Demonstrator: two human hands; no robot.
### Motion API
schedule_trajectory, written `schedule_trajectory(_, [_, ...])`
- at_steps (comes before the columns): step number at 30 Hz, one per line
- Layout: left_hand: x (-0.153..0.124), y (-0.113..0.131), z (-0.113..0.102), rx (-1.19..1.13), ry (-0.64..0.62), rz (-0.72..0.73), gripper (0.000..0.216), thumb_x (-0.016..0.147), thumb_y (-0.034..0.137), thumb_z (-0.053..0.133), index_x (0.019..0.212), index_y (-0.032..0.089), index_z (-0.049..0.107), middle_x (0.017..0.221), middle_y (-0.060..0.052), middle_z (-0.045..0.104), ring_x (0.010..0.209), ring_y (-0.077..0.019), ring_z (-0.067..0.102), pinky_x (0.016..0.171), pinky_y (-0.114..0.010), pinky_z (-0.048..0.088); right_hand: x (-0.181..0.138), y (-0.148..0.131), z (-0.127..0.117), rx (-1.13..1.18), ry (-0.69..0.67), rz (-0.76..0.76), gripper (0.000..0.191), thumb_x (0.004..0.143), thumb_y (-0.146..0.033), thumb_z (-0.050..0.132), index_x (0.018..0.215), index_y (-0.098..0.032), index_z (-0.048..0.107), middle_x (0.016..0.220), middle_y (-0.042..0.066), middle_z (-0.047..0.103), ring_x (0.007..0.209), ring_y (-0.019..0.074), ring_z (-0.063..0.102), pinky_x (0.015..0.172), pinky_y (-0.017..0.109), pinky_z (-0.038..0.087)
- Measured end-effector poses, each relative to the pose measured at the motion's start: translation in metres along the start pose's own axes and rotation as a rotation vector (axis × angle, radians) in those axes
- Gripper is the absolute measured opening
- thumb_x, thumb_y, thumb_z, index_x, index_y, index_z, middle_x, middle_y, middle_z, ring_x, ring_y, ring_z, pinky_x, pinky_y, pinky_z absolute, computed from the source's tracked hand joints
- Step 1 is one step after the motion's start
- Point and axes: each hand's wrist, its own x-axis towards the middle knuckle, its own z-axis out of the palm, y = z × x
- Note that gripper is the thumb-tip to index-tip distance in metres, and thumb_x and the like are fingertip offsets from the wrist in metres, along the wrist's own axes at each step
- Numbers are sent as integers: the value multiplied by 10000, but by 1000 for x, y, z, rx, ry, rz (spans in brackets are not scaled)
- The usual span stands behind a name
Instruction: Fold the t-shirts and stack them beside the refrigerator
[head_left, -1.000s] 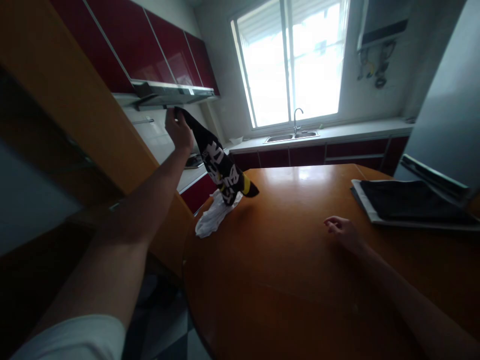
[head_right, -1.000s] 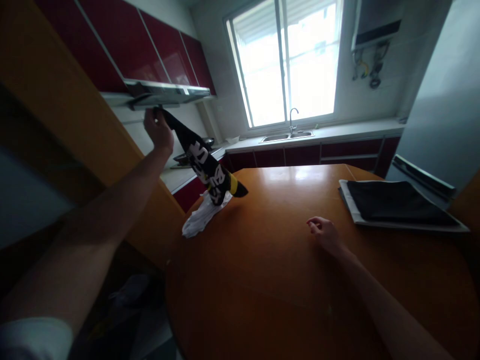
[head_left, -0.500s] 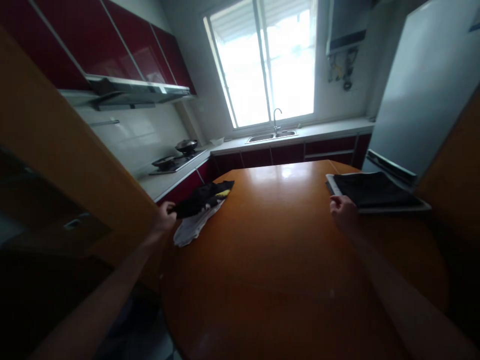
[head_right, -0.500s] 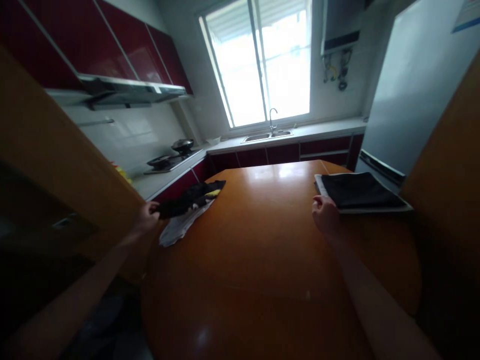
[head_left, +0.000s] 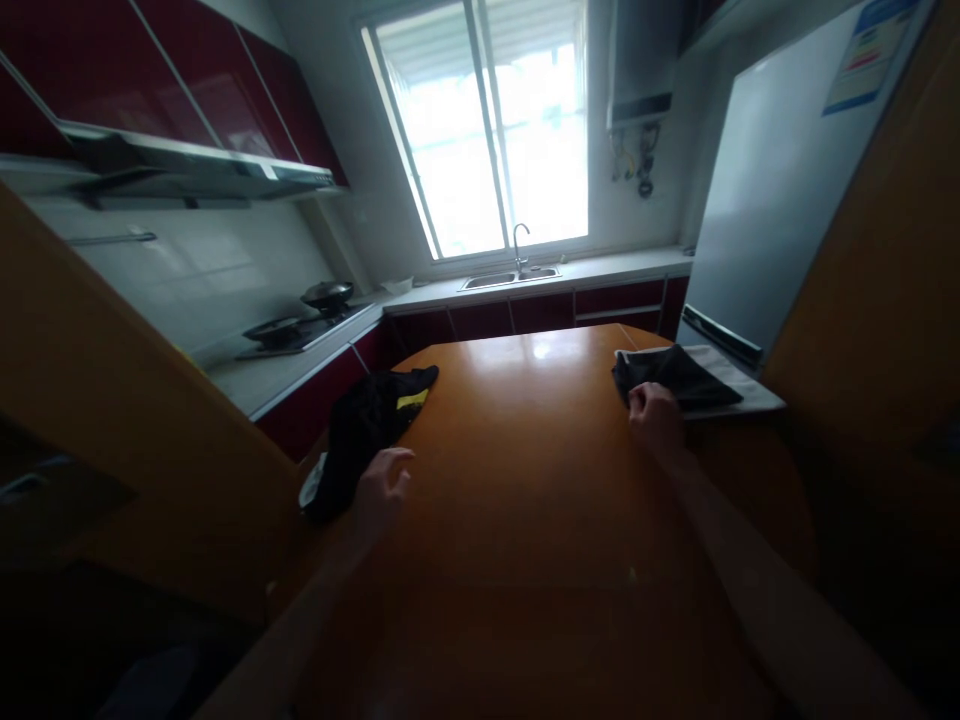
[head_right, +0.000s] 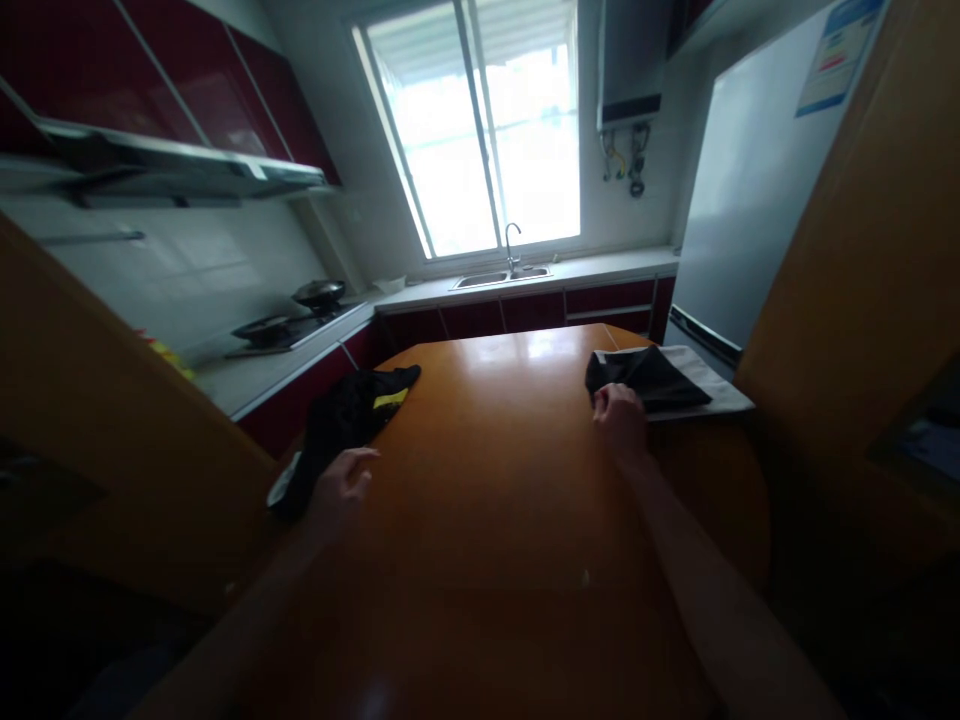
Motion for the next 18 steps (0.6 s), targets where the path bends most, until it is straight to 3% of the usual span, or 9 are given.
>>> schedule_trajectory(2, [5, 31, 12, -77, -37, 25, 318, 823, 312, 451, 1059, 289, 662, 1158, -52, 668, 1189, -280, 598, 1087, -419, 462, -25, -47, -7, 209, -219, -153, 181, 925, -267, 509, 817, -214, 644, 851, 89, 647, 838, 239, 582, 793, 358, 441])
schedule_trajectory(5, [8, 68, 33, -166, -101, 52, 324, 907, 364, 442, 1135, 311, 667, 1170, -49, 667, 1170, -254, 606, 1019, -390, 507, -66, -103, -17, 606, -794, -381, 157, 920, -324, 605, 953, -216, 713, 917, 42, 693, 818, 188, 622, 746, 304, 485])
schedule_trajectory(6, [7, 77, 41, -181, -146, 86, 332, 930, 392, 457, 1178, 311, 661, 1203, -56, 657, 1181, -250, 600, 1017, -381, 504, -75, -112, -19, 698, -954, -412, 210, 912, -357, 635, 1048, -222, 722, 961, 36, 709, 838, 181, 639, 746, 293, 497])
schedule_trajectory(8, [3, 87, 57, -167, -275, 173, 383, 937, 446, 531, 1273, 297, 638, 1290, -76, 620, 1237, -260, 563, 1069, -382, 460, -81, -116, -19, 802, -1079, -375, 303, 911, -414, 645, 1137, -226, 717, 1009, 36, 730, 875, 180, 662, 756, 288, 512])
schedule_trajectory(9, [0, 89, 64, -137, -344, 201, 436, 921, 465, 581, 1317, 287, 623, 1316, -88, 607, 1257, -273, 548, 1092, -390, 437, -79, -111, -16, 819, -1043, -319, 317, 915, -435, 634, 1129, -217, 720, 999, 41, 737, 873, 182, 668, 755, 292, 516])
schedule_trajectory(13, [-12, 82, 86, -16, -565, 152, 596, 859, 446, 701, 1406, 245, 579, 1255, -120, 643, 1181, -307, 605, 1037, -409, 466, -50, -71, 8, 813, -673, -64, 325, 866, -463, 622, 977, -175, 722, 833, 51, 736, 718, 178, 662, 671, 308, 519])
schedule_trajectory(18, [-6, 72, 76, -133, -734, -11, 680, 744, 501, 805, 1348, 242, 631, 1103, -77, 726, 1018, -294, 688, 882, -363, 528, -29, -40, 24, 724, -428, 89, 268, 790, -395, 608, 887, -169, 714, 773, 64, 730, 652, 185, 659, 601, 301, 509])
